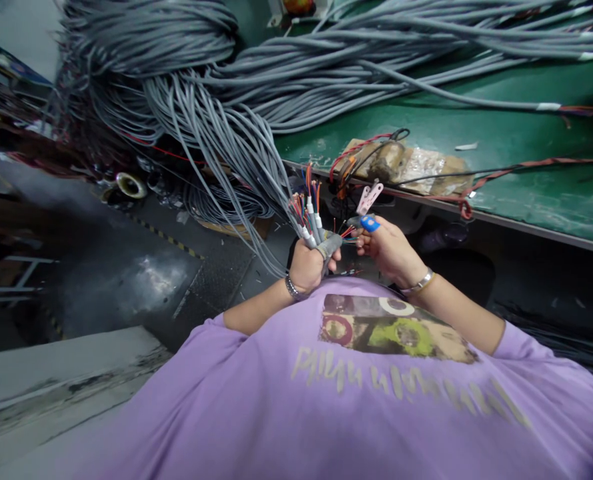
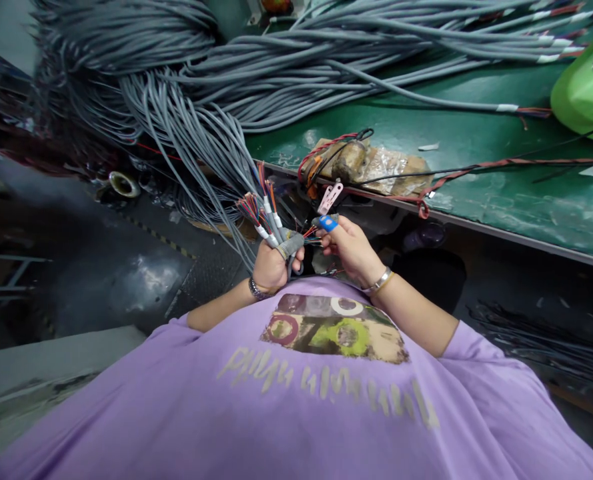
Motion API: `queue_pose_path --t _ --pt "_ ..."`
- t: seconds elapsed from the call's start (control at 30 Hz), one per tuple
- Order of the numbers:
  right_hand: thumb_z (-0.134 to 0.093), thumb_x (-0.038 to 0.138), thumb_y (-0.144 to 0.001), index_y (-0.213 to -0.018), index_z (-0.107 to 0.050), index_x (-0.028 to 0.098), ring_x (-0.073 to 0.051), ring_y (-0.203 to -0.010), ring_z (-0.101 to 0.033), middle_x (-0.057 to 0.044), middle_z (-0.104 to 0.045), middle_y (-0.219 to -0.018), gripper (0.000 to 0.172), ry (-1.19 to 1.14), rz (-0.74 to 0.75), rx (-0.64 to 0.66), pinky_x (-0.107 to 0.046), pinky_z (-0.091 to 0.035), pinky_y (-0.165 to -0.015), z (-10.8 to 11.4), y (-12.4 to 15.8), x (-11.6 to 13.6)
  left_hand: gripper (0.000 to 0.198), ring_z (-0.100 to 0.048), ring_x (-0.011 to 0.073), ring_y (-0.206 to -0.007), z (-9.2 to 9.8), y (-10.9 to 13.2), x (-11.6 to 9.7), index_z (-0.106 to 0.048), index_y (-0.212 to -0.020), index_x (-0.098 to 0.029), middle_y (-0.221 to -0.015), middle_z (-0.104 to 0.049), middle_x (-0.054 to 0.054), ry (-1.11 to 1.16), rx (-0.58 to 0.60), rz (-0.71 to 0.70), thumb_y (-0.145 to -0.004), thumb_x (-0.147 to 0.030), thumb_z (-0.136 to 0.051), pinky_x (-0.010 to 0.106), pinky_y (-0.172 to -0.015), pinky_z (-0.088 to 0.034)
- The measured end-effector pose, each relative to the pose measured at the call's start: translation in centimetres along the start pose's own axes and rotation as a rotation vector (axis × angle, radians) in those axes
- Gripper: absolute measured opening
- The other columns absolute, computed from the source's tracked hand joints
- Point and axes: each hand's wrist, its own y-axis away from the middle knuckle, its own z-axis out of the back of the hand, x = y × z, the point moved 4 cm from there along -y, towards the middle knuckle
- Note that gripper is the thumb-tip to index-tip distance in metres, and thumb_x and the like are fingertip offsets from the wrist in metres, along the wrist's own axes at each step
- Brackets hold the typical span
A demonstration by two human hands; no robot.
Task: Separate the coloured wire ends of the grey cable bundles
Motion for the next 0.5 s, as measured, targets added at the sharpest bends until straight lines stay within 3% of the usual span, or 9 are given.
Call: queue_pose_path --t 0.17,0.3,0.5 --pt "-0.092 0.056 -0.052 -0.08 -0.065 0.017 -0.008 -0.059 -0.053 0.002 -0.062 -0.071 0.054 0.049 -0.075 0.059 -0.02 -0.045 -0.05 0.0 0.5 0.0 0.035 -0.046 0.0064 -0.035 -0.1 -0.1 0.0 -0.06 -0.066 -0.017 -0.052 -0.059 -0.004 0.012 -0.011 0.004 -0.069 -0.046 -0.08 0.021 -0.036 -0.034" --pt "-0.095 0.05 -0.048 -0.073 -0.062 0.018 -0.006 -0.05 -0.048 0.005 -0.056 -0.057 0.052 0.079 -0.033 0.037 -0.021 -0.041 -0.048 -0.6 0.2 0.0 0.036 -0.046 0.0067 -0.035 -0.3 -0.1 0.0 -0.06 -0.066 -0.017 -0.053 -0.059 -0.004 -0.008 -0.011 0.014 -0.068 -0.046 -0.08 0.021 -0.036 -0.036" --pt "-0.094 0.05 -0.049 -0.069 -0.062 0.017 -0.006 -0.046 -0.046 0.006 -0.055 -0.053 0.05 0.055 0.016 0.03 -0.022 -0.039 -0.046 -1.0 0.2 0.0 0.034 -0.046 0.006 -0.036 -0.1 -0.3 0.2 -0.061 -0.068 -0.017 -0.054 -0.06 -0.004 -0.012 -0.033 -0.002 -0.07 -0.046 -0.079 0.02 -0.037 -0.035"
